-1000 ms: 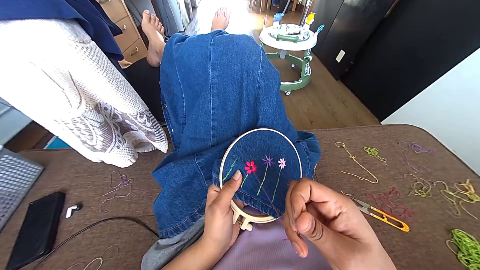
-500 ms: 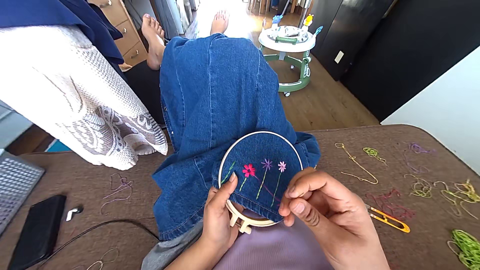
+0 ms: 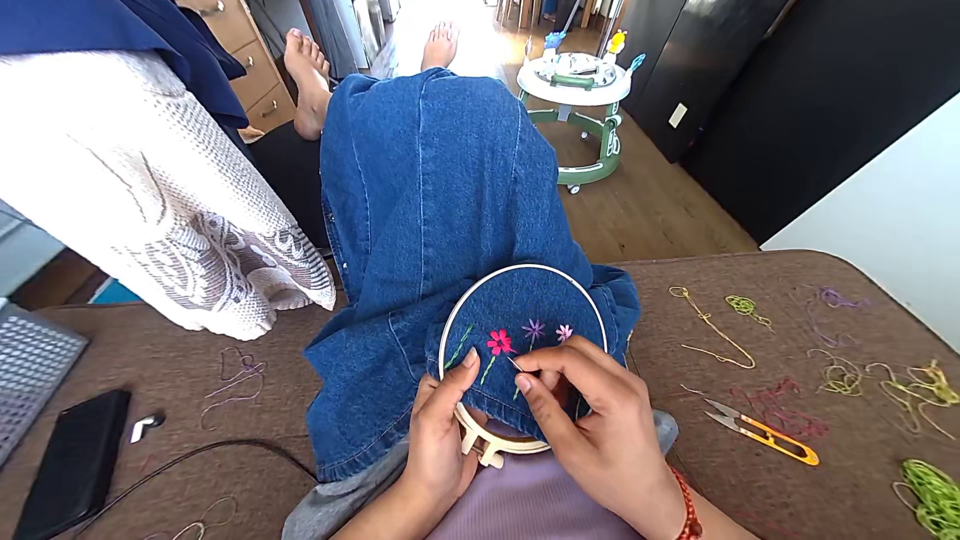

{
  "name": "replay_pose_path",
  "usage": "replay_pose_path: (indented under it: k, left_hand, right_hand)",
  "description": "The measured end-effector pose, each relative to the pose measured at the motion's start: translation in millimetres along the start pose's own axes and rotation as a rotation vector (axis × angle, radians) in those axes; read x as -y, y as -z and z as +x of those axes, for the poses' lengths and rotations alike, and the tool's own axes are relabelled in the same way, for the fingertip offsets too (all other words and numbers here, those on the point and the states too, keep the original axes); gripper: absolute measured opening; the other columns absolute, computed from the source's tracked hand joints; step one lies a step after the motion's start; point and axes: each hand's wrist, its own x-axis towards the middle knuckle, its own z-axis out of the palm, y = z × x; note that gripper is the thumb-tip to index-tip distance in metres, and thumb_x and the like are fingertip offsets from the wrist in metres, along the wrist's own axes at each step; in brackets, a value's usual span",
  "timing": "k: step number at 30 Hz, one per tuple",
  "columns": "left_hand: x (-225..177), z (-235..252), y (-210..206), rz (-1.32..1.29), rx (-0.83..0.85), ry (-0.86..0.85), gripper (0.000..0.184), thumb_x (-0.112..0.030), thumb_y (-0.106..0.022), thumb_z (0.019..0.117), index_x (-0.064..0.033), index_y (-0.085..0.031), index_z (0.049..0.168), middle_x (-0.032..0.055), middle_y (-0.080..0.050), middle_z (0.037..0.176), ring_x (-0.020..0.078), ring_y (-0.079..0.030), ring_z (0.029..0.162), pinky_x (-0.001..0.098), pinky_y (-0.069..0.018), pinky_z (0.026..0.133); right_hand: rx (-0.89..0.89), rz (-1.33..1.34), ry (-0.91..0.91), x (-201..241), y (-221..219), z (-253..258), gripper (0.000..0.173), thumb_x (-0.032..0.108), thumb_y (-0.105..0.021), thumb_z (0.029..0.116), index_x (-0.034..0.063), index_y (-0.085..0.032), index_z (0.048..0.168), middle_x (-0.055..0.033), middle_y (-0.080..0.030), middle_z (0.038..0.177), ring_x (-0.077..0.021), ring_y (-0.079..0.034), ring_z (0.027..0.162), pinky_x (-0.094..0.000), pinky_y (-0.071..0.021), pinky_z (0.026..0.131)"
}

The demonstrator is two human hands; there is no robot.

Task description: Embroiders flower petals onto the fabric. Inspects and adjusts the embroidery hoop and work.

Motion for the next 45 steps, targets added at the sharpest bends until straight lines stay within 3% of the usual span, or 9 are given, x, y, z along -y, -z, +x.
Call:
replay_pose_path:
  k: [8, 19, 24, 30, 36, 39, 41, 43, 45]
  left_hand:
    - [1, 1, 1, -0.006, 0.021, -0.033, 0.019, -0.012, -0.053, 0.099, 0.001, -0.067, 0.103, 0.0176, -0.075, 0.093, 0.0208, -0.077, 0.084, 0.0376, -0.0643, 0.077]
    - [1, -1, 0, 0.034, 0.023, -0.052, 0.018, -0.011, -0.051, 0.0993, 0.0003, -0.064, 0.106, 0.0155, -0.076, 0.093, 0.0191, -0.076, 0.084, 0.0364, -0.0642, 0.077]
    - [5, -1, 2, 0.067, 0.054, -0.136, 0.016, -0.009, -0.056, 0.098, -0.0011, -0.065, 0.109, 0.0136, -0.076, 0.094, 0.018, -0.076, 0.086, 0.0359, -0.0634, 0.081]
    - [4, -2, 1, 0.04, 0.083, -0.15, 0.016, -0.008, -0.059, 0.0977, 0.0, -0.064, 0.111, 0.0137, -0.076, 0.094, 0.0175, -0.076, 0.087, 0.0359, -0.0633, 0.082]
    - [6, -2, 2, 0.026, 0.092, -0.165, 0.012, -0.007, -0.063, 0.0952, -0.0002, -0.068, 0.103, 0.0122, -0.076, 0.091, 0.0151, -0.076, 0.084, 0.0337, -0.0633, 0.079]
    - [-2, -1, 0, -0.008, 0.047, -0.054, 0.017, -0.01, -0.052, 0.0995, -0.0011, -0.067, 0.101, 0.0132, -0.075, 0.088, 0.0161, -0.075, 0.077, 0.034, -0.064, 0.071]
    - [-11, 0, -5, -0.024, -0.027, 0.046, 0.029, -0.015, -0.039, 0.103, -0.0028, -0.065, 0.103, 0.0148, -0.075, 0.091, 0.0189, -0.076, 0.081, 0.0362, -0.0645, 0.072]
    - [-19, 4, -14, -0.047, -0.068, 0.094, 0.039, -0.02, -0.031, 0.1065, -0.0042, -0.066, 0.106, 0.0155, -0.075, 0.095, 0.0205, -0.076, 0.084, 0.0369, -0.0644, 0.073]
    - [-28, 4, -27, -0.081, -0.098, 0.112, 0.045, -0.024, -0.027, 0.1086, -0.0054, -0.068, 0.106, 0.0154, -0.075, 0.093, 0.0208, -0.076, 0.081, 0.0355, -0.0646, 0.07]
  right_hand:
    - [0.001, -0.028, -0.023, 2, -1, 4, 0.012, 0.015, -0.064, 0.0915, 0.0084, -0.074, 0.092, 0.0071, -0.057, 0.074, 0.0055, -0.051, 0.064, -0.0084, -0.0437, 0.056]
    - [0.02, -0.058, -0.024, 7, 0, 7, 0.013, 0.013, -0.062, 0.0901, 0.0078, -0.074, 0.089, 0.0061, -0.057, 0.075, 0.0057, -0.05, 0.062, -0.0079, -0.0434, 0.055]
    - [0.045, -0.147, -0.013, 11, 3, 11, 0.014, 0.016, -0.062, 0.0905, 0.0093, -0.075, 0.09, 0.0053, -0.059, 0.076, 0.005, -0.052, 0.062, -0.0081, -0.0449, 0.056]
    - [-0.069, -0.111, 0.13, 15, 7, 16, 0.021, 0.024, -0.073, 0.0946, 0.0057, -0.069, 0.103, 0.0023, -0.063, 0.077, 0.0015, -0.059, 0.068, -0.0104, -0.0511, 0.063]
    - [-0.097, -0.144, 0.212, 4, -8, 24, 0.025, 0.027, -0.076, 0.092, 0.0059, -0.069, 0.102, 0.0006, -0.066, 0.084, -0.0011, -0.062, 0.075, -0.012, -0.0527, 0.069]
    - [-0.167, -0.122, 0.374, 12, 1, 16, 0.027, 0.032, -0.078, 0.092, 0.0112, -0.066, 0.102, 0.001, -0.068, 0.096, -0.0083, -0.065, 0.096, -0.0219, -0.0541, 0.086]
    - [-0.09, 0.016, 0.488, 23, 9, 2, 0.024, 0.034, -0.077, 0.0937, 0.0136, -0.063, 0.097, -0.0005, -0.066, 0.094, -0.012, -0.065, 0.095, -0.025, -0.0539, 0.088]
    - [0.17, 0.22, 0.513, 28, 8, -11, 0.027, 0.03, -0.071, 0.0979, 0.0062, -0.064, 0.088, -0.0088, -0.065, 0.083, -0.0199, -0.066, 0.082, -0.0289, -0.0554, 0.08]
    - [0.429, 0.187, 0.543, 23, 5, -18, 0.029, 0.028, -0.063, 0.102, 0.0025, -0.066, 0.088, -0.0129, -0.065, 0.08, -0.0258, -0.066, 0.08, -0.0326, -0.0544, 0.077]
